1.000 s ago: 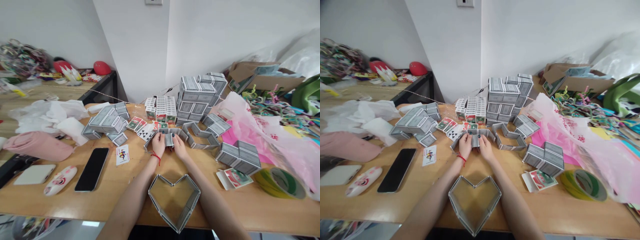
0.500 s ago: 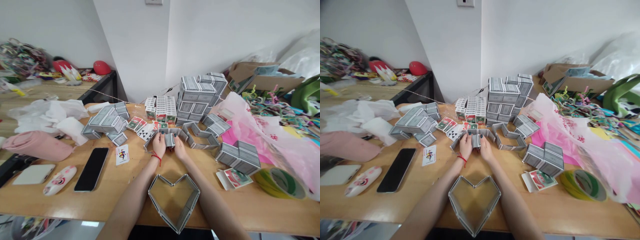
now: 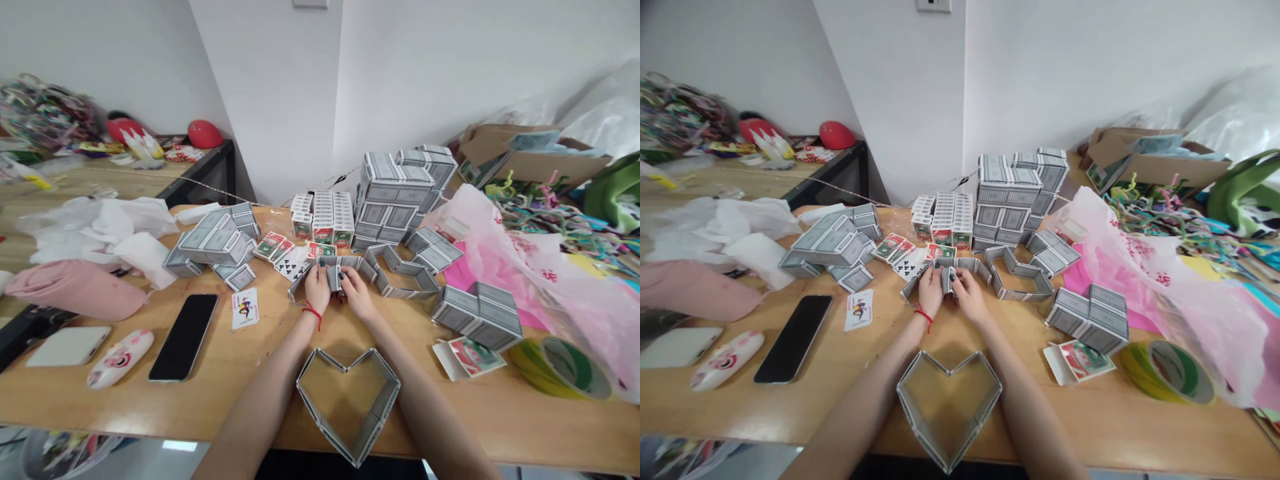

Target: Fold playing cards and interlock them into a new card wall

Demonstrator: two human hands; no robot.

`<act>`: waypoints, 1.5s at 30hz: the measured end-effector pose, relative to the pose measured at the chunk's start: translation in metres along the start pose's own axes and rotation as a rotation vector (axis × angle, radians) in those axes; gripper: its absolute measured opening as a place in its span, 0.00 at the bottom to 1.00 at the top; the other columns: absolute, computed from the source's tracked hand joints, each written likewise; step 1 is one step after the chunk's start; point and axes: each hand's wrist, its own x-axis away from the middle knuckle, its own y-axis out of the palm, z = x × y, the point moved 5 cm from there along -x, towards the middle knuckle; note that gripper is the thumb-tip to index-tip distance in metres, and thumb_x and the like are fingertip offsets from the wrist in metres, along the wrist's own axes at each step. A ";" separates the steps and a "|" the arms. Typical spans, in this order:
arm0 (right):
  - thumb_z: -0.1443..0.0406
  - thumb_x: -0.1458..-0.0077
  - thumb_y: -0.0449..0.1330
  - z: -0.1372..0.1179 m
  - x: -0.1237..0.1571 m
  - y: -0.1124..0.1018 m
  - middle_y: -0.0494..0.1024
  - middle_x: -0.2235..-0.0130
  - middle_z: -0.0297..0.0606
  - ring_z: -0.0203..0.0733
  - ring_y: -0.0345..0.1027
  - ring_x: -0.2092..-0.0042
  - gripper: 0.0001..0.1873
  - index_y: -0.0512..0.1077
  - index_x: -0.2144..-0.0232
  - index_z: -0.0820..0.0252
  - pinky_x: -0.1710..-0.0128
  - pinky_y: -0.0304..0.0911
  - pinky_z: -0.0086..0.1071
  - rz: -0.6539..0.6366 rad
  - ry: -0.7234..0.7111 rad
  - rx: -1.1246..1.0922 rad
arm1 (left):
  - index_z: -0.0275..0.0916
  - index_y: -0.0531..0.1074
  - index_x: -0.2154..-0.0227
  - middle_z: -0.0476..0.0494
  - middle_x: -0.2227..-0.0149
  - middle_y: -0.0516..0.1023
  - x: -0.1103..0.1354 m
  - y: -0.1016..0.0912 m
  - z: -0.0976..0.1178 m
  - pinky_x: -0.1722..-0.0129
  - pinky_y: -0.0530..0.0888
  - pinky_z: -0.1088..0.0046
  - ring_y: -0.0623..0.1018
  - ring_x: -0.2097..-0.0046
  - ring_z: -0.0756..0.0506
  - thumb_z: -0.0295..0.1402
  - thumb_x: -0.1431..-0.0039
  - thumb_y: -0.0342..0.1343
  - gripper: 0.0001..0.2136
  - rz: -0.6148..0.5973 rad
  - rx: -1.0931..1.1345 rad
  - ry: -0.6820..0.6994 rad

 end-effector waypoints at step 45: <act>0.59 0.61 0.65 0.009 -0.004 -0.007 0.67 0.50 0.40 0.43 0.62 0.51 0.42 0.54 0.44 0.55 0.51 0.58 0.36 0.003 -0.022 -0.190 | 0.40 0.65 0.55 0.42 0.54 0.69 0.018 0.007 0.032 0.48 0.60 0.67 0.66 0.50 0.47 0.40 0.39 0.36 0.18 -0.210 -0.127 0.401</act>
